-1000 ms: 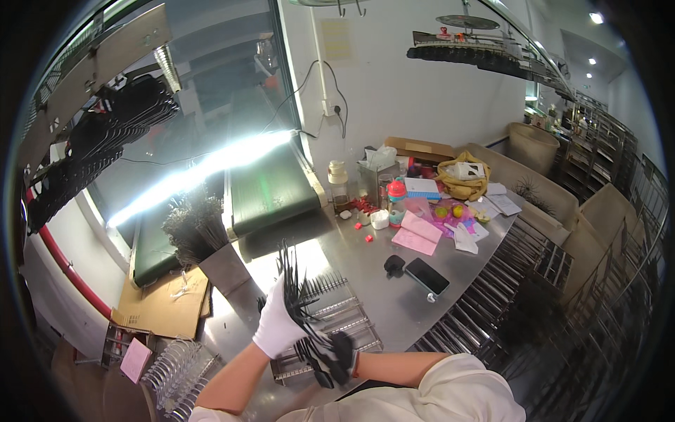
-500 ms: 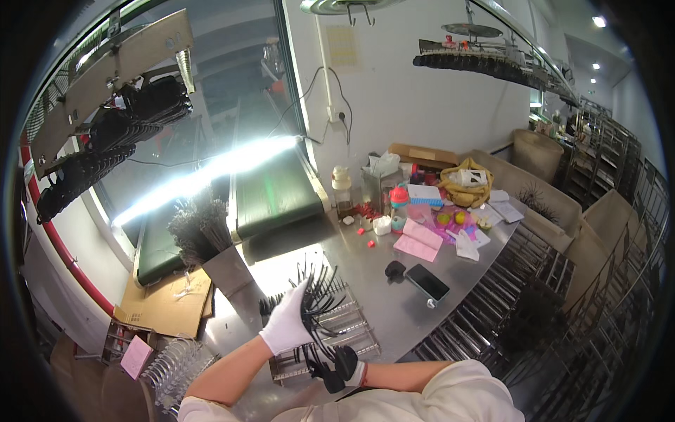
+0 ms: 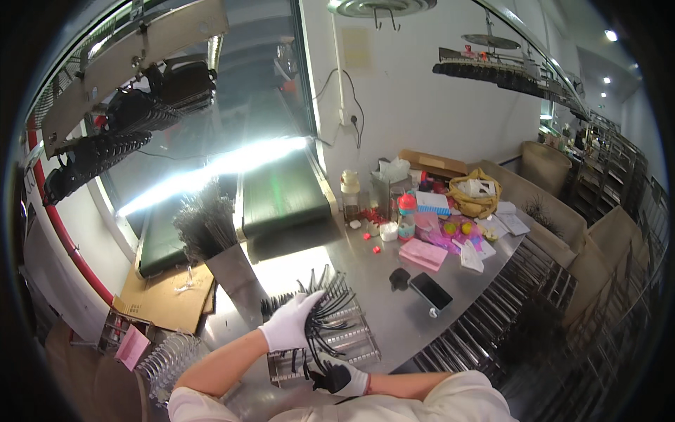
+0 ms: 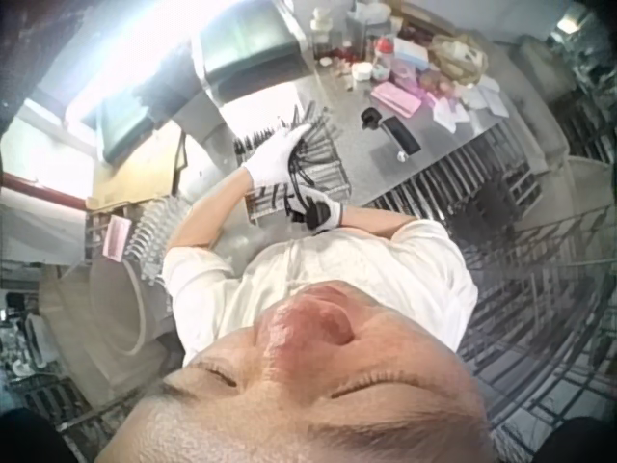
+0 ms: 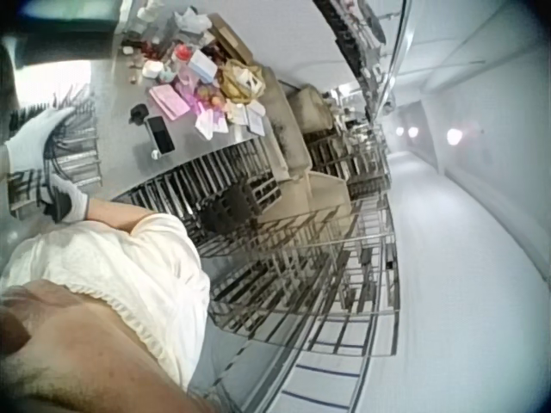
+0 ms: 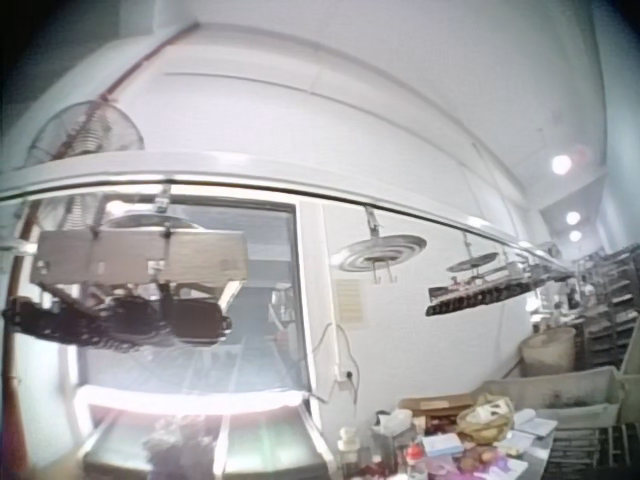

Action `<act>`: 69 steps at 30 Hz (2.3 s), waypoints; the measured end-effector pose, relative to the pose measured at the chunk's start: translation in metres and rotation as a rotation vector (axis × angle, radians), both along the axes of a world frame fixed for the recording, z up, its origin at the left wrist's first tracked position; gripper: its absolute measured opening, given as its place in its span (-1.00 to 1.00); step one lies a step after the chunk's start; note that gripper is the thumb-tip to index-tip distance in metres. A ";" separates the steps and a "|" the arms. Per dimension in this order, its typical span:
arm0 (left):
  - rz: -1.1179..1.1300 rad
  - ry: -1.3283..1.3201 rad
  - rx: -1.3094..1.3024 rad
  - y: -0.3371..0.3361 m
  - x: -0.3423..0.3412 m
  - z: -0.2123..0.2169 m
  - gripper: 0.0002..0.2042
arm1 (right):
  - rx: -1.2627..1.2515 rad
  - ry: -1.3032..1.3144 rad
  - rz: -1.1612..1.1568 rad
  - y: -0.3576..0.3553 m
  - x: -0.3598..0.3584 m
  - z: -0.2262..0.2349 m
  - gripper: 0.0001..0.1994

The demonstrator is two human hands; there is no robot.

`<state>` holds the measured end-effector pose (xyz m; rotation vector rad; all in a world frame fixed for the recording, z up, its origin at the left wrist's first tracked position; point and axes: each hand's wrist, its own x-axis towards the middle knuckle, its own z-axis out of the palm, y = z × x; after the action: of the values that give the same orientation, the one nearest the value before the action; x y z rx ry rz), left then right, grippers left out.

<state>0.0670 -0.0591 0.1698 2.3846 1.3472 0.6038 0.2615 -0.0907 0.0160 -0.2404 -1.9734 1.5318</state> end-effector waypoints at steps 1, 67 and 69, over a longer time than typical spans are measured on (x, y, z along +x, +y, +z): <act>0.025 0.051 0.160 0.002 -0.005 0.004 -0.02 | -0.418 -0.113 0.093 0.010 0.003 -0.013 -0.62; 0.143 -0.862 -0.830 -0.113 -0.024 -0.189 -0.71 | -0.023 -0.483 0.067 0.020 -0.013 0.058 -0.20; 0.143 -0.886 -0.858 -0.114 -0.025 -0.186 -0.72 | -0.119 -0.426 0.003 0.009 -0.018 0.049 -0.21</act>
<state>0.0419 -0.1732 -0.0166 1.1215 1.0357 0.7742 0.2435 -0.0814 0.0653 -0.6607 -2.1985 1.7099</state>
